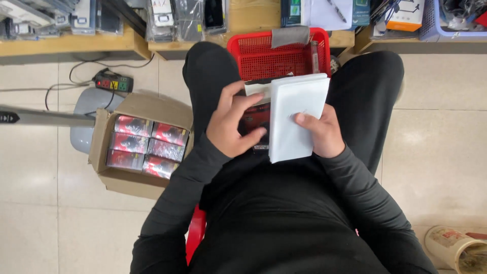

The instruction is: The person is organizing mobile phone screen protectors by placing them into protective sleeves and then into a red plastic basket.

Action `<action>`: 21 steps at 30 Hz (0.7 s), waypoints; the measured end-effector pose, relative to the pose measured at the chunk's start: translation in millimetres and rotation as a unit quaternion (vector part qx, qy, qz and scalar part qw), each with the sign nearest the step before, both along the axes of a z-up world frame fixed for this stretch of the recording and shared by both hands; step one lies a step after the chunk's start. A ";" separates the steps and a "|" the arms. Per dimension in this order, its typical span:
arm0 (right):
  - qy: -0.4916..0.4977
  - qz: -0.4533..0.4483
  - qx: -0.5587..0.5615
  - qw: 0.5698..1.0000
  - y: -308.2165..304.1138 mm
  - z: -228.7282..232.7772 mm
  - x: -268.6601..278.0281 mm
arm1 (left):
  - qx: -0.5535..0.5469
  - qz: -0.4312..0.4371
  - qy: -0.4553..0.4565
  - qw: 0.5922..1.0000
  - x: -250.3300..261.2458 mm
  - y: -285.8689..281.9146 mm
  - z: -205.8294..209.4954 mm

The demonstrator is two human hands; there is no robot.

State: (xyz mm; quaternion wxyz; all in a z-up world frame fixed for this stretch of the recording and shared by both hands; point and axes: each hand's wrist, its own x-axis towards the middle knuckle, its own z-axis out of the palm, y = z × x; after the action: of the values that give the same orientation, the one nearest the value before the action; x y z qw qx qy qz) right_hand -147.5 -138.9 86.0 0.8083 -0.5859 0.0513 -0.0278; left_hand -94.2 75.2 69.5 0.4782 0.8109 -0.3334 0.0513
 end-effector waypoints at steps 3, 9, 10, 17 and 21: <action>-0.019 0.036 -0.020 0.999 18.7 -17.1 -26.3 | -0.028 -0.014 0.004 1.000 -9.0 25.1 6.0; -0.087 -0.113 0.024 0.989 9.0 26.0 -42.8 | -0.107 0.007 -0.010 0.994 -32.8 38.9 14.9; -0.084 -0.175 0.085 0.977 9.2 50.8 -45.9 | -0.122 0.003 -0.006 0.993 -39.3 36.6 11.4; -0.269 0.015 0.165 0.949 23.5 32.7 -32.4 | -0.021 -0.011 0.023 0.999 -56.4 12.7 16.0; -0.344 0.068 0.089 0.932 12.3 -15.6 -8.5 | -0.170 -0.017 0.019 0.985 -54.3 9.9 11.1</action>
State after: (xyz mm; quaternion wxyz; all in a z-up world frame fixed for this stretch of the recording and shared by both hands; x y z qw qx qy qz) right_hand -156.0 -126.6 70.4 0.8251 -0.4685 -0.2678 -0.1675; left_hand -148.5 85.1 80.7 0.6163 0.7128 -0.3242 0.0834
